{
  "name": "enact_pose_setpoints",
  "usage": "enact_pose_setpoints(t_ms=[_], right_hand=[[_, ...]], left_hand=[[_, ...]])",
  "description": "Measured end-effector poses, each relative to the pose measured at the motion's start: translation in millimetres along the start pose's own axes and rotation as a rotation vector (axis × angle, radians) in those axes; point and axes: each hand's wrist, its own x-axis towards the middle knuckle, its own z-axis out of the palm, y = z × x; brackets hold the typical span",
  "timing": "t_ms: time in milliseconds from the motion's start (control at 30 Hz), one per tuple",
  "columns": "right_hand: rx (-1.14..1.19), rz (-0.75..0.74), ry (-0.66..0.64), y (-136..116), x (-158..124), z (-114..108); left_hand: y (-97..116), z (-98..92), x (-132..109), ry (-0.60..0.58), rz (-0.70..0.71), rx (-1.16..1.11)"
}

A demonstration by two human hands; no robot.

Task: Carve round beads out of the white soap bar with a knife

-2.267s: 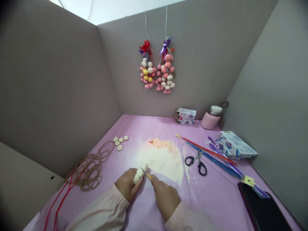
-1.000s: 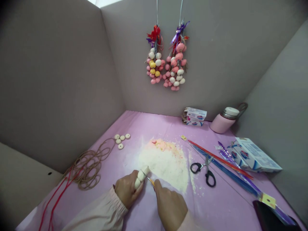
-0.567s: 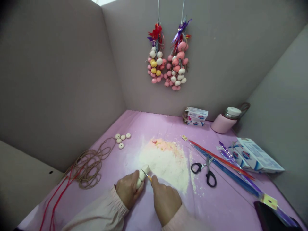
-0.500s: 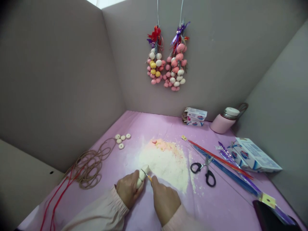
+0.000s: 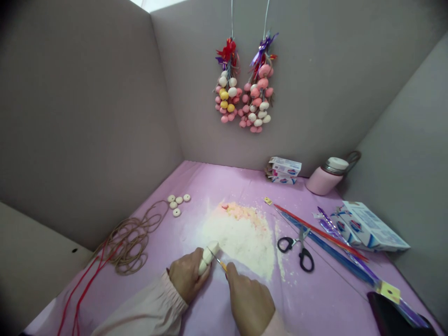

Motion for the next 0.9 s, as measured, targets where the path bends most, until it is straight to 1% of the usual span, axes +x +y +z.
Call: enact_pose_setpoints(t_ms=[167, 267, 433, 567, 667, 767, 900], right_hand=[[-0.008, -0.024, -0.032, 1, 3, -9], [-0.012, -0.035, -0.031, 2, 8, -9], [0.018, -0.064, 0.039, -2, 19, 5], [0.052, -0.037, 0.100, -9, 23, 15], [0.084, -0.022, 0.107, -9, 21, 16], [0.072, -0.019, 0.101, -6, 15, 13], [0.028, -0.002, 0.064, -2, 6, 7]], left_hand=[[-3, 0.9, 3, 0.005, 0.007, -0.034], [-5, -1.3, 4, -0.003, 0.012, -0.062], [-6, -1.4, 5, -0.009, 0.037, -0.110], [-5, -4.0, 5, -0.017, 0.024, -0.123], [-3, -7.7, 5, -0.041, -0.020, -0.110], [-2, -9.1, 6, -0.053, -0.053, -0.095], [-2, -7.5, 5, -0.038, -0.027, -0.077]])
